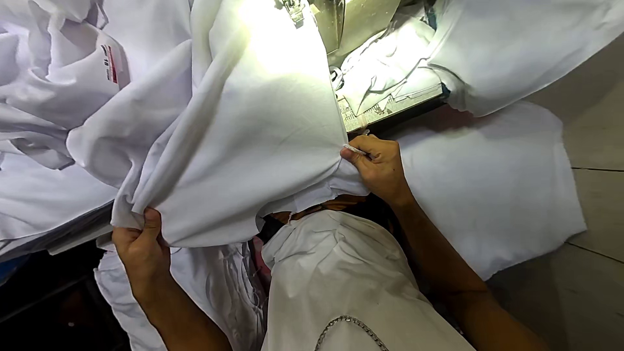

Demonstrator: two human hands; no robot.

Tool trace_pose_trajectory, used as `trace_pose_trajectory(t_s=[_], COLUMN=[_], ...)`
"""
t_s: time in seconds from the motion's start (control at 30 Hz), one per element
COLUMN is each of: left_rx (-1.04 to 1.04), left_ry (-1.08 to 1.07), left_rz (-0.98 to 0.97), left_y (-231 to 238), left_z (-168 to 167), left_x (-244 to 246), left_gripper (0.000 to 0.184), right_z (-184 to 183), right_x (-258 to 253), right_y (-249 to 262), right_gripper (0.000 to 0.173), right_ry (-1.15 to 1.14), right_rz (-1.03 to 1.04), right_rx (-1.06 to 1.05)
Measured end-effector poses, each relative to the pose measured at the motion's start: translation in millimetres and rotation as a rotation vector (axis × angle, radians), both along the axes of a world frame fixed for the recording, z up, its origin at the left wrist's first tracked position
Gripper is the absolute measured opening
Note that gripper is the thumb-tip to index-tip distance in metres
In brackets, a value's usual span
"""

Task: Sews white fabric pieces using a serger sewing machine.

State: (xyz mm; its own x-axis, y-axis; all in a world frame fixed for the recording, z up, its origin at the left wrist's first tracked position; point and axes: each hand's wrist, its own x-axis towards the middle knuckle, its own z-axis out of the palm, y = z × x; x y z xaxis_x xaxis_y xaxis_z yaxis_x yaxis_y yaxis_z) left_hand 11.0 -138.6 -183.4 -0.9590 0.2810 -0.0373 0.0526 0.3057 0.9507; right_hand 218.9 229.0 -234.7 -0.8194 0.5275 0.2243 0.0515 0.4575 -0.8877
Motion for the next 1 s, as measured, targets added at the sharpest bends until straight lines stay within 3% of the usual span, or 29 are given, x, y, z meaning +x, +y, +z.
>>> trace_pose_trajectory(t_s=[0.23,0.33,0.47,0.53,0.7,1.0], left_rx=[-0.004,0.003,-0.07,-0.149,-0.019,0.025], left_ry=[-0.062,-0.084,-0.143,-0.145,-0.103,-0.072], left_rz=[-0.097,-0.134,-0.169,-0.178,-0.173,-0.049], left_y=[-6.5,-10.1,-20.3,-17.0,-9.0,9.0], left_z=[2.4,4.0,6.8,10.4,5.2,-5.7], left_x=[2.2,2.5,9.6,13.9,17.6,21.8], left_gripper=[0.029,0.038,0.093,0.104,0.068,0.046], right_z=[6.9,12.4,17.1,18.2,16.3,2.0], right_x=[-0.5,-0.7,-0.6,-0.1,1.3,-3.7], right_y=[2.0,4.0,3.2,3.1,2.4,-0.4], right_gripper=[0.018,0.018,0.017,0.016,0.014,0.015], right_ry=[-0.077,-0.088,-0.122,-0.12,-0.054,0.028], right_rz=[-0.021,-0.014,-0.053,-0.07,-0.075,-0.059], right_rx=[-0.049,-0.012,-0.044,-0.059,-0.05,0.066])
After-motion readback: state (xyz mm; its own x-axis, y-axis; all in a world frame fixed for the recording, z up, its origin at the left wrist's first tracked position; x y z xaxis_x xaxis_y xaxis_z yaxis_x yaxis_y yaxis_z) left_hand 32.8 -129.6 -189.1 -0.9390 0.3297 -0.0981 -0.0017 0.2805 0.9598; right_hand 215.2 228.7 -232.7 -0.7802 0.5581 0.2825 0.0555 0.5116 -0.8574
